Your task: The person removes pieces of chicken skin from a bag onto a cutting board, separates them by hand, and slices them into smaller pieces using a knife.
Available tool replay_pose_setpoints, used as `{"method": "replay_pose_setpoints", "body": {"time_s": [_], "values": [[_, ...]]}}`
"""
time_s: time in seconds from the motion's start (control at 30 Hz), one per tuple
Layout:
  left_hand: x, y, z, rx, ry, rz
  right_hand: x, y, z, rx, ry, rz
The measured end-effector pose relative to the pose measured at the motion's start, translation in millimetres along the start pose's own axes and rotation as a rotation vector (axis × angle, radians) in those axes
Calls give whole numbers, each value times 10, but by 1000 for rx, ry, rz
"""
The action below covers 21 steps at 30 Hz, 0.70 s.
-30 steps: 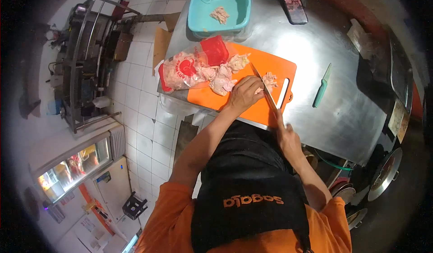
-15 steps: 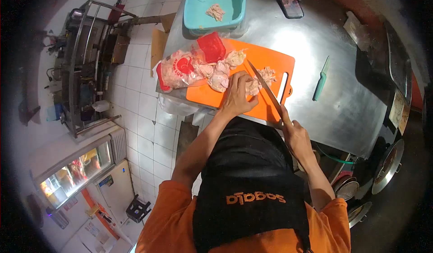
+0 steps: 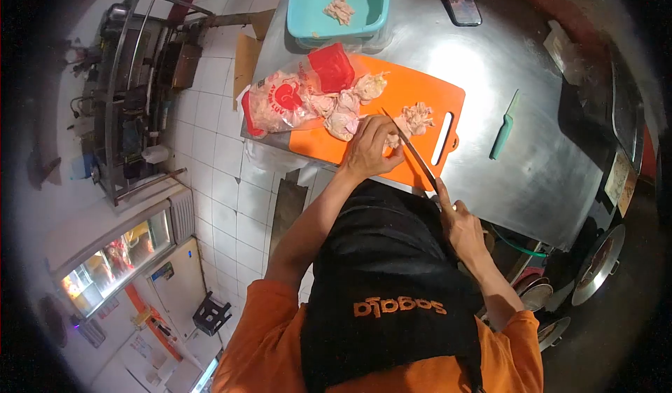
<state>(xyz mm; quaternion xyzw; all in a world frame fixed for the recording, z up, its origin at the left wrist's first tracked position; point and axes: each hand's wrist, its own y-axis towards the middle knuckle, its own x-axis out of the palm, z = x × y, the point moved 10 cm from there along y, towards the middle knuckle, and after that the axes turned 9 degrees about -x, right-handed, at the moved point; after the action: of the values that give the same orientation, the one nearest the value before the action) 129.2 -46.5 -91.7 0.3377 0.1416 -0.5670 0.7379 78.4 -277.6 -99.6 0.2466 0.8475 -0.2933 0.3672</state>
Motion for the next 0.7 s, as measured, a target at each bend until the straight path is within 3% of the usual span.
{"method": "replay_pose_setpoints", "body": {"time_s": [0.27, 0.43, 0.6, 0.7], "values": [[149, 30, -74, 27, 11, -77, 282, 243, 52, 1, -10, -7], [201, 14, -54, 30, -18, -127, 252, 746, -66, -55, -30, 147], [163, -6, -87, -6, -27, -77, 321, 7, 131, -16, -7, 46], [181, -11, -69, 10, -51, -77, 382, 119, 142, 1, -12, 54]]}}
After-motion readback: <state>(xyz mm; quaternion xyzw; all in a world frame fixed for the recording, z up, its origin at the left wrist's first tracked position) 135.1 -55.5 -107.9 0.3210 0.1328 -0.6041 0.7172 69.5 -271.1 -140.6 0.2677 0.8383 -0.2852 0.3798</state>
